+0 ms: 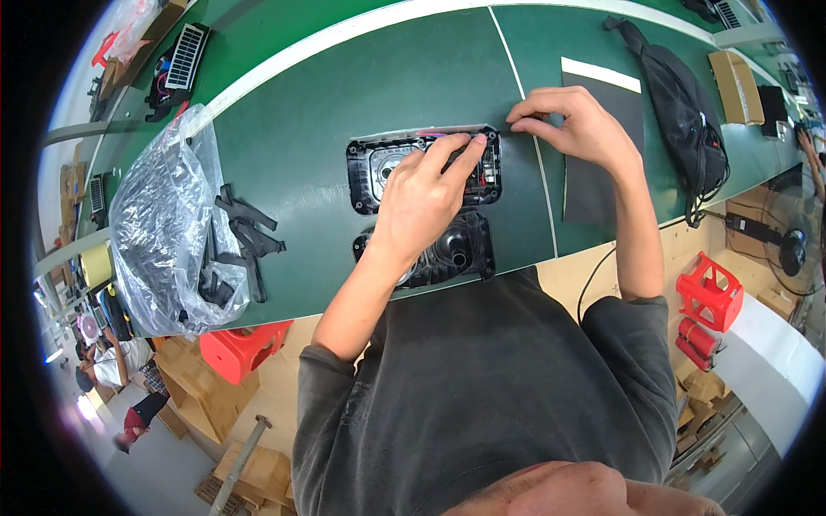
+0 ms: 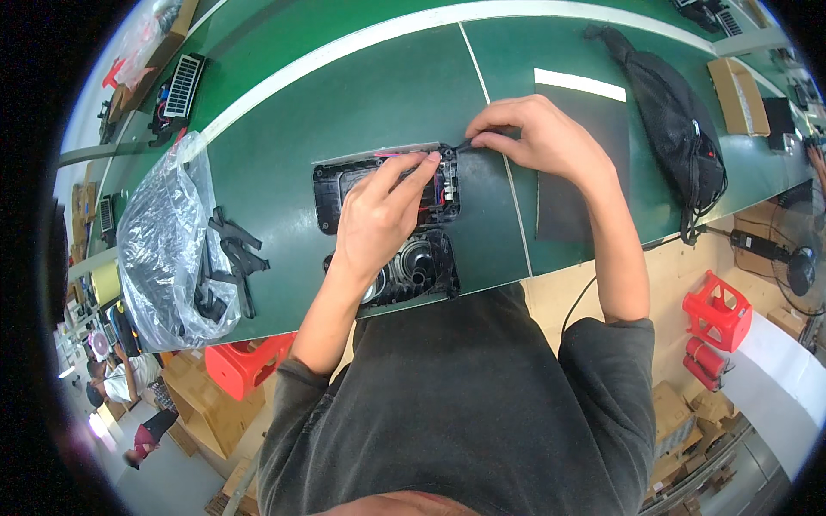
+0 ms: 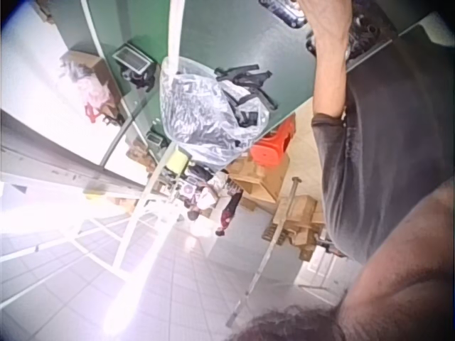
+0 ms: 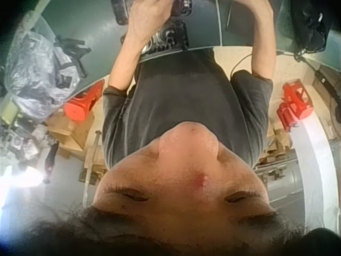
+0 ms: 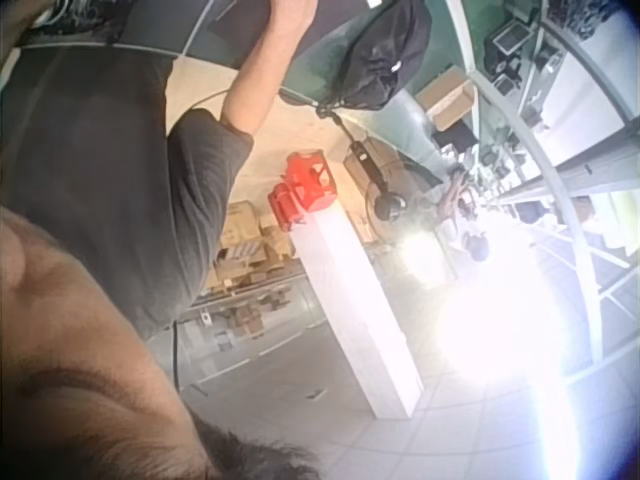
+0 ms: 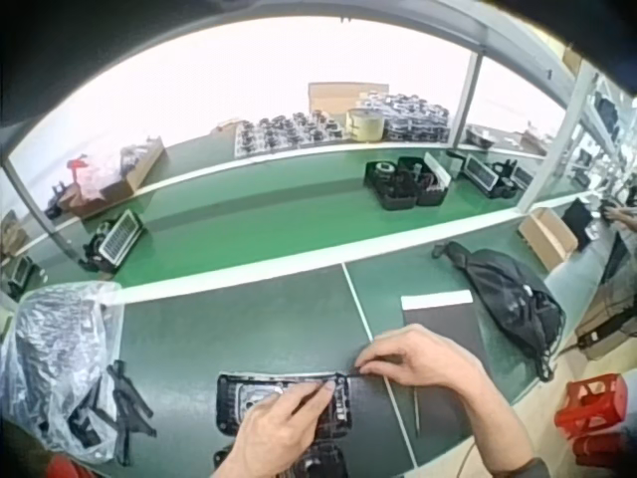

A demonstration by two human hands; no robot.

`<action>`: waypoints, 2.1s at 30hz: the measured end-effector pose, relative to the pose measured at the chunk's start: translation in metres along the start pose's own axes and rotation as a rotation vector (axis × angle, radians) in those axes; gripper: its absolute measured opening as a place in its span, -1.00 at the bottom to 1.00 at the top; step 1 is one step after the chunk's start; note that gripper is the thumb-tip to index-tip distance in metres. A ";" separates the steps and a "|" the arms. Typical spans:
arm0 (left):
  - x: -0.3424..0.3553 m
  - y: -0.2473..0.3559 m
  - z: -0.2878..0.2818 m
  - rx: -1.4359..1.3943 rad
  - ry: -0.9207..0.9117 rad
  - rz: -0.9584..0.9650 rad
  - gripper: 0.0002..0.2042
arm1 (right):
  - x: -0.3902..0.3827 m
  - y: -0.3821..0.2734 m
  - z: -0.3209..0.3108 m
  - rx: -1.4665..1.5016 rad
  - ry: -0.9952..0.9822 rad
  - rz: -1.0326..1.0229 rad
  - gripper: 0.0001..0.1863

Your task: Assembling or repairing an electronic device by connecting internal wires and seating components into a plastic casing.

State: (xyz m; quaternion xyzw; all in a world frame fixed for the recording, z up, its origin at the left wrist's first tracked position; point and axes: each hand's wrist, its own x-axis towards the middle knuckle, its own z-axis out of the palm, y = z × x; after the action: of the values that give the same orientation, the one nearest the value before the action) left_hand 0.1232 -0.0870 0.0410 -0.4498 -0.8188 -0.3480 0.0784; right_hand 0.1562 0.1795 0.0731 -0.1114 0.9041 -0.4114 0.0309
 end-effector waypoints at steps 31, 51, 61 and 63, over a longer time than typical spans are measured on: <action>-0.007 0.025 -0.021 0.171 -0.173 0.141 -0.44 | -0.039 0.018 0.020 -0.254 0.162 0.038 -0.71; -0.062 -0.002 -0.039 0.317 -0.121 0.176 -0.05 | -0.021 0.117 -0.167 -0.553 0.395 0.148 -0.56; -0.007 0.013 -0.021 0.379 -0.240 -0.245 -0.26 | 0.116 0.289 -0.280 -1.024 0.304 0.312 -0.18; 0.020 0.004 -0.015 0.391 -0.164 -0.298 -0.24 | 0.118 0.294 -0.285 -1.068 0.177 0.259 -0.16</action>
State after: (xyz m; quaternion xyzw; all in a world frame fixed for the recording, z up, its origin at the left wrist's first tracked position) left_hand 0.1120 -0.0813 0.0626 -0.3271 -0.9314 -0.1530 0.0451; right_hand -0.0524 0.5502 0.0441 0.0355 0.9925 0.1032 -0.0554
